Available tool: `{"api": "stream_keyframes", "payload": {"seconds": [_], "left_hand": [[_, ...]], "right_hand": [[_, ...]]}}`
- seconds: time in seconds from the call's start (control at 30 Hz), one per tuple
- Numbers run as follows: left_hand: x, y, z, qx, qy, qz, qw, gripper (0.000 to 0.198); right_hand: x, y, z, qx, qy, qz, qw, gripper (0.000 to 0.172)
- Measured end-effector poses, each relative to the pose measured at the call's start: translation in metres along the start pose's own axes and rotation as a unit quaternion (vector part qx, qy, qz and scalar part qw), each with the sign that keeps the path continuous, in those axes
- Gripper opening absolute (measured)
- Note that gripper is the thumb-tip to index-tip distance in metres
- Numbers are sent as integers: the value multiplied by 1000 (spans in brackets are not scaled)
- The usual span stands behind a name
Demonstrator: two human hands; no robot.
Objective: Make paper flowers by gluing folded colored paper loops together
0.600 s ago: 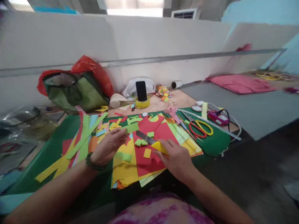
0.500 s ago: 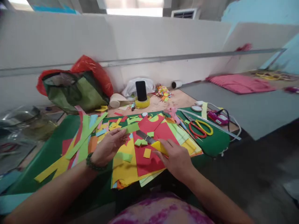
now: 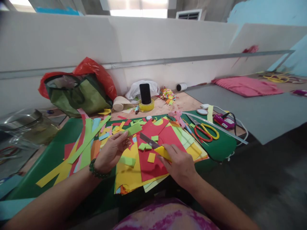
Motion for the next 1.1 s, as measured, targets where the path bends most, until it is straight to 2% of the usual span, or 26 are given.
{"api": "stream_keyframes", "payload": {"seconds": [0.3,0.43,0.63,1.1], "left_hand": [[0,4,3,1,-9,-3,1000,48],[4,6,5,5,-6,-22,1000,47],[13,10,9,25,-20,-57,998,46],[19,10,8,39,-26,-75,996,42]], "right_hand": [[1,3,-3,-4,8,-2,1000,34],[4,10,-3,-16,24,3,1000,42],[14,23,-6,21,48,-21,998,54],[11,20,-5,-14,32,13,999,43]]}}
Point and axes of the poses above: each hand's wrist, its own z-axis away from the middle knuckle, its own y-axis out of the palm, x = y × z, the point moved 2 cm from there along -z, towards the middle knuckle, and after that the axes turned 2 degrees about x, right-handed, at the moved point
